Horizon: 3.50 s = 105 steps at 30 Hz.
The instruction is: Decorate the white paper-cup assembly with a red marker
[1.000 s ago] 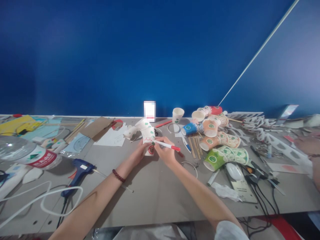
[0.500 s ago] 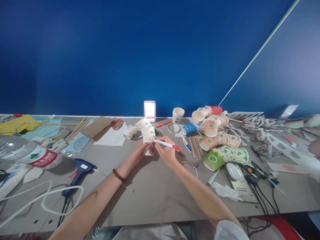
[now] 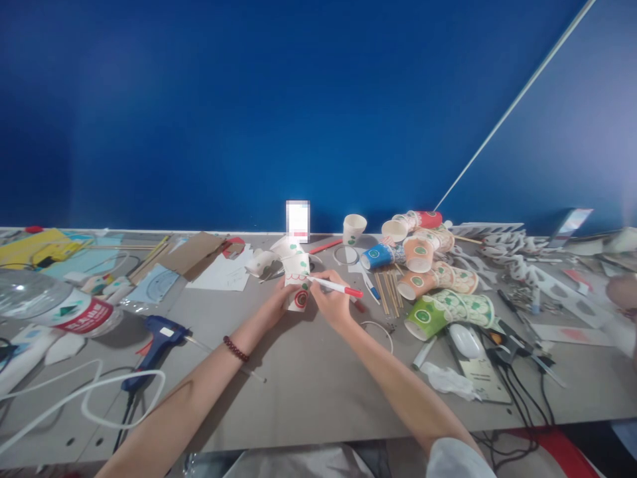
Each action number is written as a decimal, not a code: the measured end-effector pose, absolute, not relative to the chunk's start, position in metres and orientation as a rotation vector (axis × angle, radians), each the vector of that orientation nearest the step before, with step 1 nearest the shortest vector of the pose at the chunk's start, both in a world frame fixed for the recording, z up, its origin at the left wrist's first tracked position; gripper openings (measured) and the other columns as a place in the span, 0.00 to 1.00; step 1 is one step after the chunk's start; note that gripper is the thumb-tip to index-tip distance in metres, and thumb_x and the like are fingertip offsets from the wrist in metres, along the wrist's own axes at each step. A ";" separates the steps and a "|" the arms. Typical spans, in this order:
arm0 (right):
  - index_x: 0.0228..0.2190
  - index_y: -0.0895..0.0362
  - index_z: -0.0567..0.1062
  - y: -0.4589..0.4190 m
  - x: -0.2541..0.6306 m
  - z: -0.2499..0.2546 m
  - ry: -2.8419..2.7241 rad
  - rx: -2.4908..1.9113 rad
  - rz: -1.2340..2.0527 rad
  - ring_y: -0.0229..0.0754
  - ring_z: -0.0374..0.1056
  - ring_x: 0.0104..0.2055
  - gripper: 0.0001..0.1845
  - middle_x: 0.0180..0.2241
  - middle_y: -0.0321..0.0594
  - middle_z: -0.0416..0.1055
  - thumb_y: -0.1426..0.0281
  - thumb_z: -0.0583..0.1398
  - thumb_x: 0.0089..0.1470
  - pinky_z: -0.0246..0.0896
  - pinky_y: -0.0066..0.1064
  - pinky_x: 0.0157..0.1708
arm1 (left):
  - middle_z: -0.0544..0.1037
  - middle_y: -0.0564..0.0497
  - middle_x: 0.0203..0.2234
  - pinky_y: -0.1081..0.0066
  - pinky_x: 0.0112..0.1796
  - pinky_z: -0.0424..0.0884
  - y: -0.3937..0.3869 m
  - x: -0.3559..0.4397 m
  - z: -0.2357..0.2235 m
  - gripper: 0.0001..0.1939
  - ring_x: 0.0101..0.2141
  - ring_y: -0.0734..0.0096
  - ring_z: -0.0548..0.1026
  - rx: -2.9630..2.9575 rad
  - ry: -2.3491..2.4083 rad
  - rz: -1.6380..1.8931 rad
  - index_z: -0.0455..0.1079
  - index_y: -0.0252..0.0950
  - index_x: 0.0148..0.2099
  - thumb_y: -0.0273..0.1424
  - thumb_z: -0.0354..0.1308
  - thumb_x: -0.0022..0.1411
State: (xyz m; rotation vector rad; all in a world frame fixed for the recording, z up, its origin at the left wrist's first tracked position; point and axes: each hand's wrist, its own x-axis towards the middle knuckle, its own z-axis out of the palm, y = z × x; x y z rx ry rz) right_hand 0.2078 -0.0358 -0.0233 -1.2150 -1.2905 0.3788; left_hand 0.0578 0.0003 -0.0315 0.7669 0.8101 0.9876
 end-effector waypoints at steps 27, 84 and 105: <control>0.33 0.51 0.78 -0.040 0.204 -0.024 -1.319 -1.238 0.371 0.50 0.79 0.35 0.04 0.32 0.40 0.82 0.65 0.63 0.56 0.74 0.40 0.37 | 0.83 0.42 0.40 0.62 0.44 0.72 -0.004 0.059 -0.025 0.25 0.39 0.59 0.80 0.765 0.831 1.031 0.78 0.33 0.47 0.36 0.77 0.47; 0.28 0.51 0.75 -0.037 0.207 -0.021 -1.296 -1.122 0.488 0.49 0.80 0.39 0.01 0.35 0.41 0.83 0.69 0.63 0.52 0.74 0.40 0.41 | 0.84 0.41 0.45 0.63 0.46 0.72 -0.002 0.056 -0.019 0.23 0.43 0.57 0.81 0.757 0.691 0.981 0.78 0.32 0.47 0.35 0.74 0.49; 0.28 0.51 0.74 -0.038 0.207 -0.019 -1.245 -1.193 0.440 0.48 0.77 0.32 0.03 0.30 0.39 0.82 0.66 0.63 0.53 0.72 0.39 0.35 | 0.84 0.43 0.39 0.63 0.45 0.73 -0.003 0.055 -0.015 0.20 0.40 0.57 0.80 0.739 0.702 0.976 0.78 0.32 0.44 0.32 0.73 0.48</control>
